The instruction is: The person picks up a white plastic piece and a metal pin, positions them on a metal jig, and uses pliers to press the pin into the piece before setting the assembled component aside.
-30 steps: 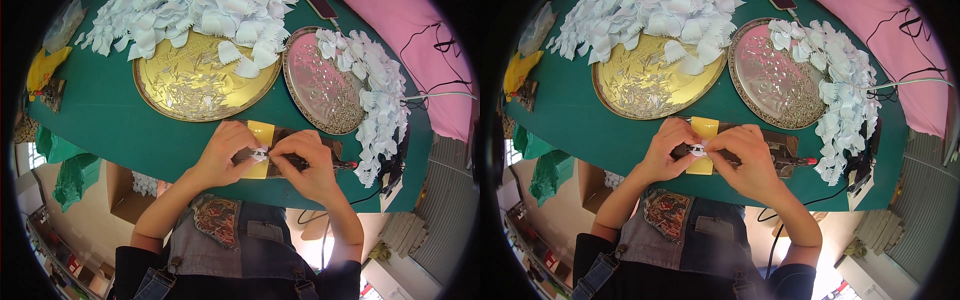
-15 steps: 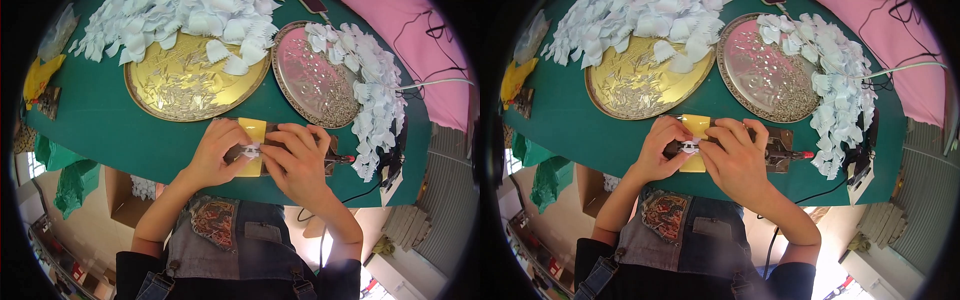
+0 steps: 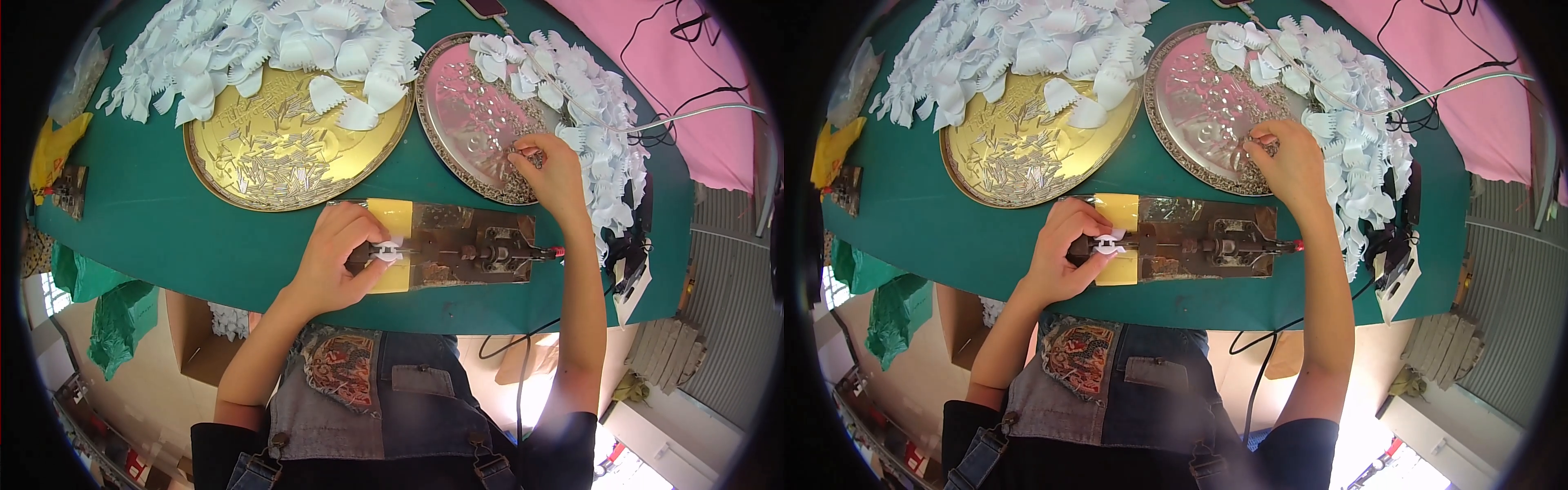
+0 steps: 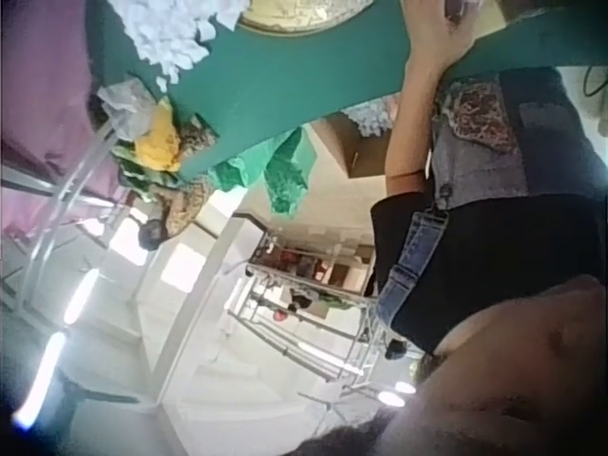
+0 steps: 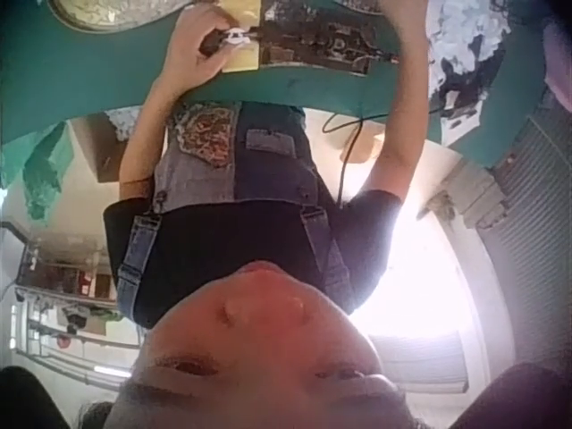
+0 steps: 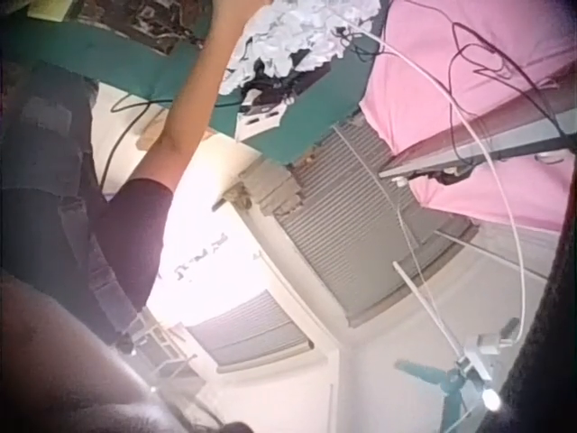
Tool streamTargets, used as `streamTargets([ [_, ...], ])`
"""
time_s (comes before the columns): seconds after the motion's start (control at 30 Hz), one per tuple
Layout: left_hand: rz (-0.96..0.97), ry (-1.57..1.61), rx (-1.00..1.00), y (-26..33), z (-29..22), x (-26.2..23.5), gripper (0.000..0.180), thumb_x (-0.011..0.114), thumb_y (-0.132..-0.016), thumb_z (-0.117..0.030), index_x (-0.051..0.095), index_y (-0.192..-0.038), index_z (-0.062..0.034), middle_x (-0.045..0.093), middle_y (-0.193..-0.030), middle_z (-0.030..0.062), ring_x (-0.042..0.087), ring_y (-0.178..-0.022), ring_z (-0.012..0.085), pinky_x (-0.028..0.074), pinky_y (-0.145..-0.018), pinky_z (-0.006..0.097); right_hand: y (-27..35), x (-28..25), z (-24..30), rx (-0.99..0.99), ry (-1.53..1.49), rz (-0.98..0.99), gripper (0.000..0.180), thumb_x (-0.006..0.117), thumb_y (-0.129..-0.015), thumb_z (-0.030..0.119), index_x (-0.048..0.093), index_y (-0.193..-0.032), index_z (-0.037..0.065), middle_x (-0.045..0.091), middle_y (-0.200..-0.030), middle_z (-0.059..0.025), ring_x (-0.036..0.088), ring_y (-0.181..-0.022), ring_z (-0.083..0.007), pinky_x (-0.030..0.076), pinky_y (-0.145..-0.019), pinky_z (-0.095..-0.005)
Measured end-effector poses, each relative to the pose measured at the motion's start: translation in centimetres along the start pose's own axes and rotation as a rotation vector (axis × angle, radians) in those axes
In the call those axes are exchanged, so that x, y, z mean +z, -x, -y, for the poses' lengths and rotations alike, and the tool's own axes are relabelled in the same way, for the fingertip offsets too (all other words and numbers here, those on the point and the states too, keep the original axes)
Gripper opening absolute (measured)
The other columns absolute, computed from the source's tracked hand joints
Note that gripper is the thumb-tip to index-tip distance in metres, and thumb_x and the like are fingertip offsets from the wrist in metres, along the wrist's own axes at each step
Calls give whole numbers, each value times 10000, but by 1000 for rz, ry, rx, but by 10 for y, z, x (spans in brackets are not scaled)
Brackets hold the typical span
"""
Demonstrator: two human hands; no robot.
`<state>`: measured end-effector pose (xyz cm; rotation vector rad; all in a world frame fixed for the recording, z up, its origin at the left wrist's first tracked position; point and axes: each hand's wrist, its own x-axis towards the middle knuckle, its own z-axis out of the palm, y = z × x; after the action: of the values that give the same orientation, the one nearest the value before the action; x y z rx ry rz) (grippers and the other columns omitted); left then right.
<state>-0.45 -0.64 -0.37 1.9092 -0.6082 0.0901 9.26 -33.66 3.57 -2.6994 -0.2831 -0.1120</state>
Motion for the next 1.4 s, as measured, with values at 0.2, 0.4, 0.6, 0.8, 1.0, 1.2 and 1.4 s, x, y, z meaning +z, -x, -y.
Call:
streamTargets([
  [0.2,4,-4,1,-1,-1,-1,262,754,-705,-80,569,-890,-71,625,-931,75,561,-880,295,420,-821,389,-10,5,-7,19,-17,11,140,734,-810,122,708,-899,17,689,-839,-65,615,-704,-154,476,-662,-289],
  [0.4,11,3,-5,-2,-1,-1,259,750,-705,-79,568,-890,-71,617,-919,74,558,-875,298,418,-823,389,-8,-6,-1,204,-126,-40,133,742,-810,140,702,-880,34,667,-806,-14,497,-635,-98,434,-615,-258],
  [0.6,-1,6,1,0,1,0,254,742,-709,-77,566,-892,-71,611,-912,75,552,-867,300,414,-813,395,6,-9,21,19,-80,202,143,743,-789,143,704,-880,39,672,-844,-56,602,-750,-188,471,-690,-317],
  [0.8,7,8,3,-1,1,-1,243,744,-711,-69,576,-887,-62,623,-917,82,563,-874,293,422,-813,387,4,-8,19,105,-191,242,98,722,-788,113,691,-833,32,650,-797,-55,609,-713,-181,488,-688,-315],
  [1.0,-2,-4,-1,-1,-1,-1,243,753,-711,-76,580,-880,-63,616,-911,82,562,-872,291,422,-811,382,5,-7,10,274,-538,218,82,678,-845,57,659,-914,19,627,-800,8,540,-661,-59,447,-639,-212],
  [1.2,-3,-2,14,-2,-2,-1,253,754,-710,-84,573,-886,-71,600,-905,72,551,-860,293,413,-806,388,2,-13,26,313,-861,88,173,678,-890,52,660,-1058,11,671,-856,-26,604,-698,-80,482,-658,-220],
  [1.4,9,-1,-7,-1,-1,-2,236,748,-709,-79,576,-869,-64,612,-909,82,556,-862,290,417,-800,379,3,-20,13,386,-1013,201,231,681,-923,94,668,-1130,-7,707,-899,-72,670,-728,-125,536,-667,-244],
])
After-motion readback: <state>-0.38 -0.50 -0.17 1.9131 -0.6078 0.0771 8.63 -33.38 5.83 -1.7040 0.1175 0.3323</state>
